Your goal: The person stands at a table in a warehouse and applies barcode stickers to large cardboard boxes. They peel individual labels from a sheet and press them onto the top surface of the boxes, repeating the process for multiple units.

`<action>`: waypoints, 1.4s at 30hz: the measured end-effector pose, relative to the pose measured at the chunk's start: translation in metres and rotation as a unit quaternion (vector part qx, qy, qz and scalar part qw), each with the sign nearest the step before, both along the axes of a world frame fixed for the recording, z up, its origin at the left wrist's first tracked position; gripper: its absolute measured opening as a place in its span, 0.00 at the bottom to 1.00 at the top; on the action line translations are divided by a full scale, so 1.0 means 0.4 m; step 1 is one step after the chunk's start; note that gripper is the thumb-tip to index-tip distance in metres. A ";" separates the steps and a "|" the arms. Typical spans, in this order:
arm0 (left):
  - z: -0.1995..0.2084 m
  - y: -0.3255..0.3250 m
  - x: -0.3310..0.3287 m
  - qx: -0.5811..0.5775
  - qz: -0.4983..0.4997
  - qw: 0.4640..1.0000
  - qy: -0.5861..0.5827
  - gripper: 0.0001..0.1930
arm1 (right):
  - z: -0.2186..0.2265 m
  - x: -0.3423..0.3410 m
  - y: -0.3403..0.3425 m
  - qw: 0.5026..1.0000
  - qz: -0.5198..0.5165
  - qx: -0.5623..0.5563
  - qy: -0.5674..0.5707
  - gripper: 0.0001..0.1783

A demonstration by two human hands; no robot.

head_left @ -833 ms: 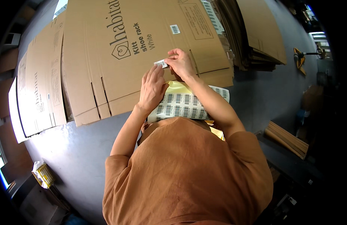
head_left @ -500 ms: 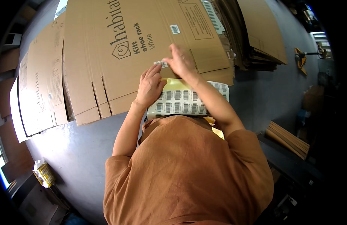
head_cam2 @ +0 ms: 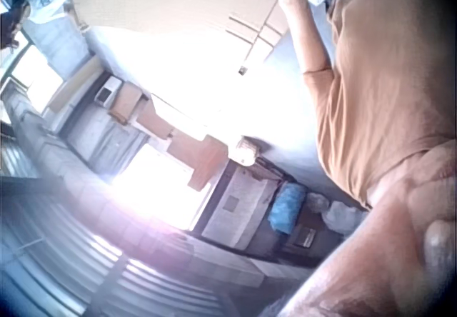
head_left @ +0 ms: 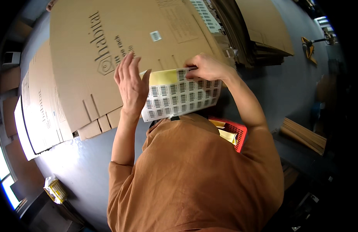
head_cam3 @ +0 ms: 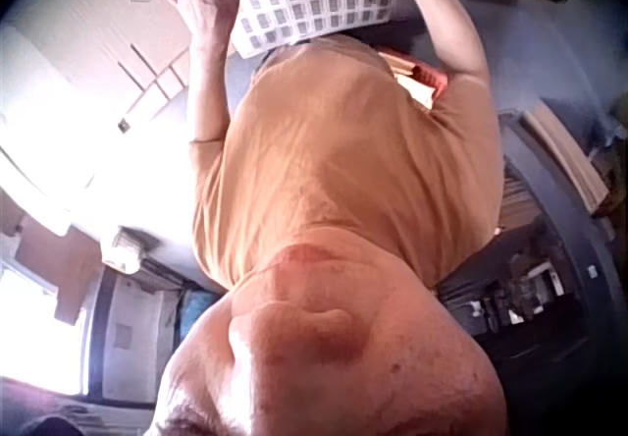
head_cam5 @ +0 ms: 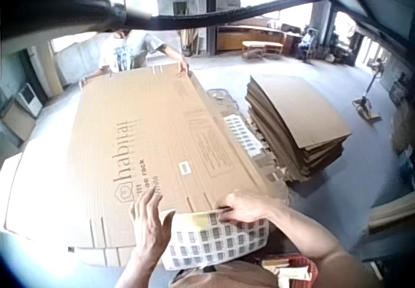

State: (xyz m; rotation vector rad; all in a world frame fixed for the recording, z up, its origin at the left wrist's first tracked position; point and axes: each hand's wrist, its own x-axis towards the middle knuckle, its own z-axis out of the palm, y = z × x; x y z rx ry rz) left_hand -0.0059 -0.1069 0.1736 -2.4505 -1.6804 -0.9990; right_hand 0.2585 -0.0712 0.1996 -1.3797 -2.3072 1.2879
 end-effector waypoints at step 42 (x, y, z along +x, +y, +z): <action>-0.162 0.247 0.161 -0.311 -0.014 0.947 0.078 0.17 | -0.247 -0.079 0.534 0.995 0.068 0.059 -0.044 0.11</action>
